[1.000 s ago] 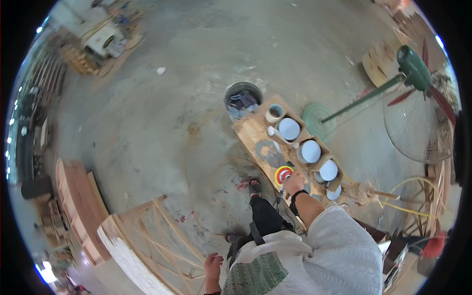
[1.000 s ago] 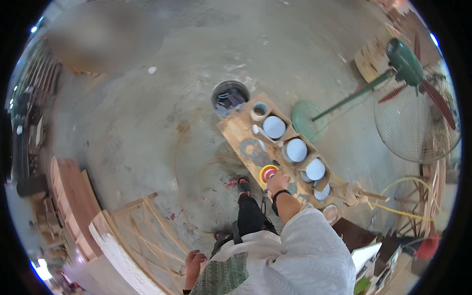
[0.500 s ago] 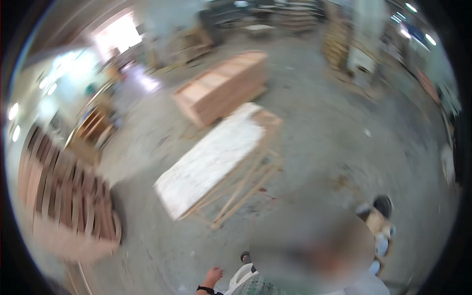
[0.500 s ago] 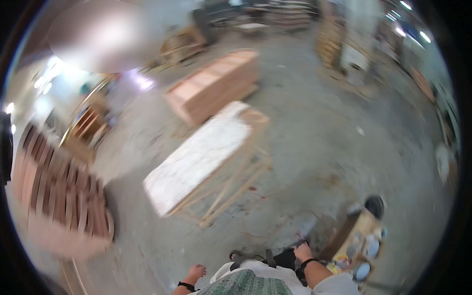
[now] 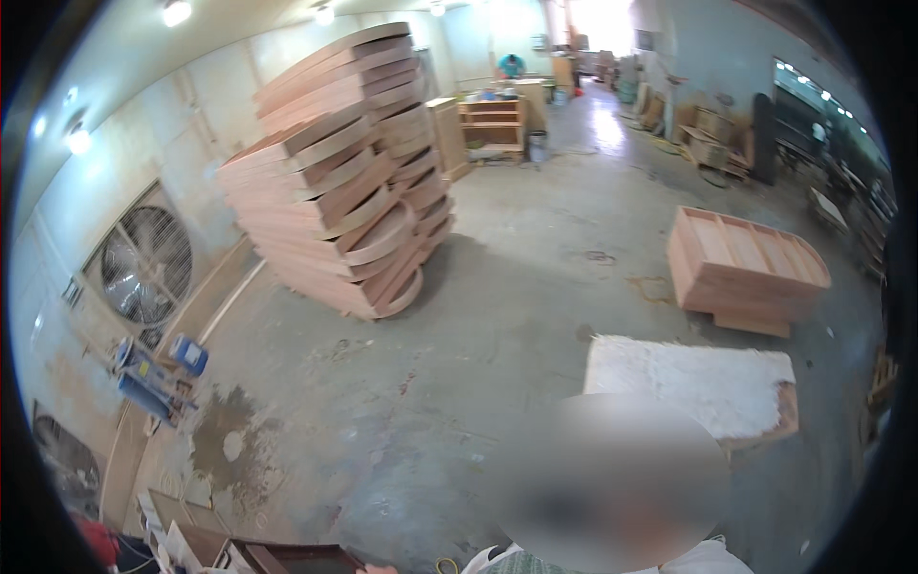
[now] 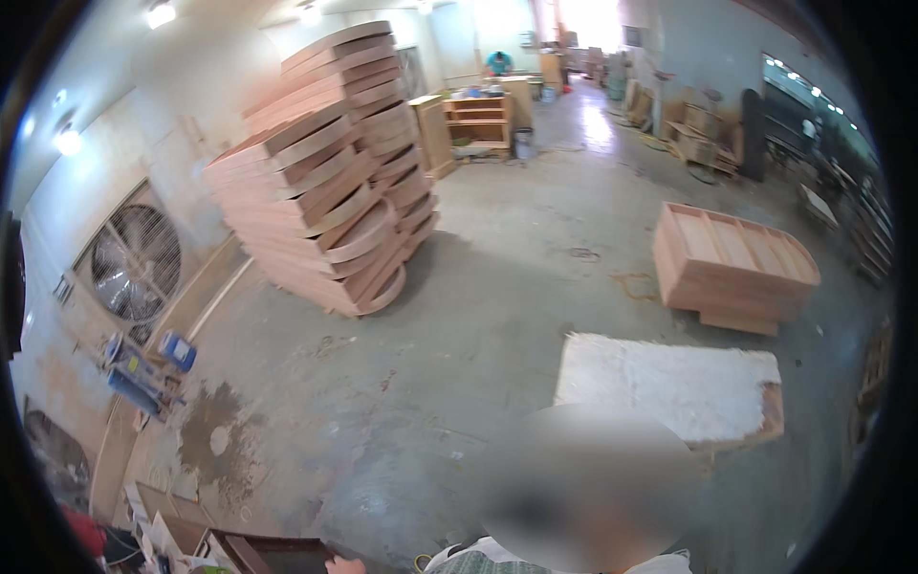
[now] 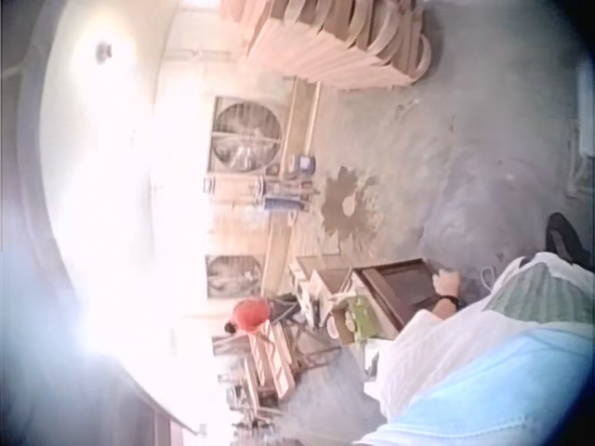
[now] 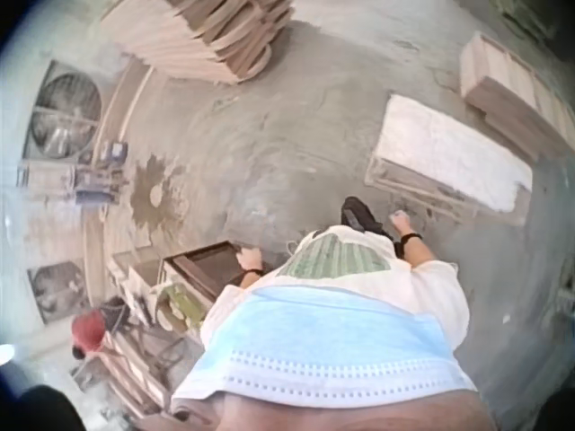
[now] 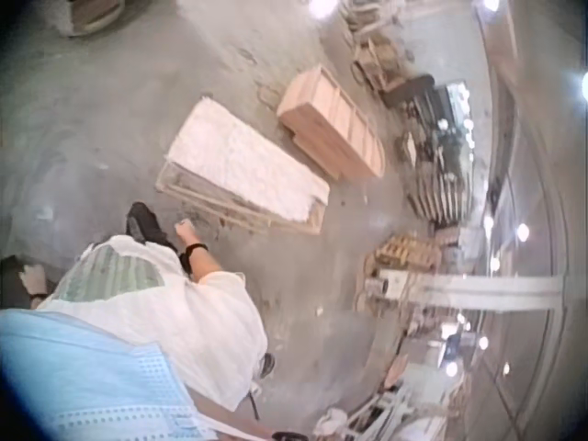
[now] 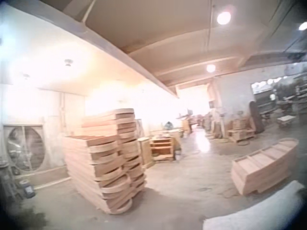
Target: Sanding wooden discs and applying plaster or filler to a wooden board in a workshop setting.
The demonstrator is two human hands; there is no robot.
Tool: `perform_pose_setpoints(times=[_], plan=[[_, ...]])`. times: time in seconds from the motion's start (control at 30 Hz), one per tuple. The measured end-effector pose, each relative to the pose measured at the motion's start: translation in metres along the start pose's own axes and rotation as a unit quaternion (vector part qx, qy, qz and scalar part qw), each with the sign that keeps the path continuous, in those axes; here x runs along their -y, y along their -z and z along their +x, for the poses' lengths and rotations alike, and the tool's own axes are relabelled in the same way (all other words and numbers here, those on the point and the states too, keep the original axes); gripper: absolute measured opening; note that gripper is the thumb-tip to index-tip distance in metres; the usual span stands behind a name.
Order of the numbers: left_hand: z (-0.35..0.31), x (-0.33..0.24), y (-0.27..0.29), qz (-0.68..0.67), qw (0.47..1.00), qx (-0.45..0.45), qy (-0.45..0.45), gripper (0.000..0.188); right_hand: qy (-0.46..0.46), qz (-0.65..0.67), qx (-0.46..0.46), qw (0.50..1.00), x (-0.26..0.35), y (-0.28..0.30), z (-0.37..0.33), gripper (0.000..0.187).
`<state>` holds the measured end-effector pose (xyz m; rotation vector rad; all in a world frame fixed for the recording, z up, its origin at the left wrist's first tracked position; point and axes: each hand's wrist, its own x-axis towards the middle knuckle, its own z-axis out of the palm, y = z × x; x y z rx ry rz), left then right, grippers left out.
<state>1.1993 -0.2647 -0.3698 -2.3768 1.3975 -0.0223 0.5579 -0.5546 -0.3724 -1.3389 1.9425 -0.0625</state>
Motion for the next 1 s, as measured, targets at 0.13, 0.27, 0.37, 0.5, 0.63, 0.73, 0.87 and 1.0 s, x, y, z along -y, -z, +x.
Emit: perform_pose_setpoints(times=[0.13, 0.27, 0.37, 0.5, 0.63, 0.73, 0.87, 1.0], plan=[[-0.04, -0.044, 0.121, 0.014, 0.952, 0.268, 0.145, 0.028, 0.079, -0.052, 0.102, 0.99, 0.097, -0.01, 0.047, 0.037], [0.05, -0.045, 0.149, -0.152, 0.919, 0.288, 0.222, 0.029, 0.16, -0.114, 0.227, 0.954, 0.195, -0.045, 0.132, 0.04], [0.119, -0.073, 0.175, -0.322, 0.858, 0.302, 0.262, 0.03, 0.215, -0.141, 0.187, 0.948, 0.257, -0.058, 0.208, 0.04], [0.217, -0.069, 0.214, -0.509, 0.75, 0.307, 0.292, 0.033, 0.207, -0.143, 0.159, 0.955, 0.359, -0.058, 0.302, 0.035], [0.351, -0.028, 0.207, -0.547, 0.815, 0.034, 0.186, 0.037, 0.253, -0.182, 0.149, 0.938, 0.51, -0.04, 0.355, 0.037], [0.453, -0.026, 0.279, -0.597, 0.776, 0.047, 0.195, 0.036, 0.266, -0.119, 0.127, 0.948, 0.607, -0.035, 0.366, 0.037], [0.522, 0.002, 0.258, -0.577, 0.784, 0.163, 0.16, 0.045, 0.283, -0.054, 0.132, 0.948, 0.693, -0.047, 0.385, 0.036], [0.562, 0.012, 0.197, -0.524, 0.796, 0.273, 0.133, 0.059, 0.302, -0.195, 0.165, 0.918, 0.777, -0.072, 0.435, 0.037]])
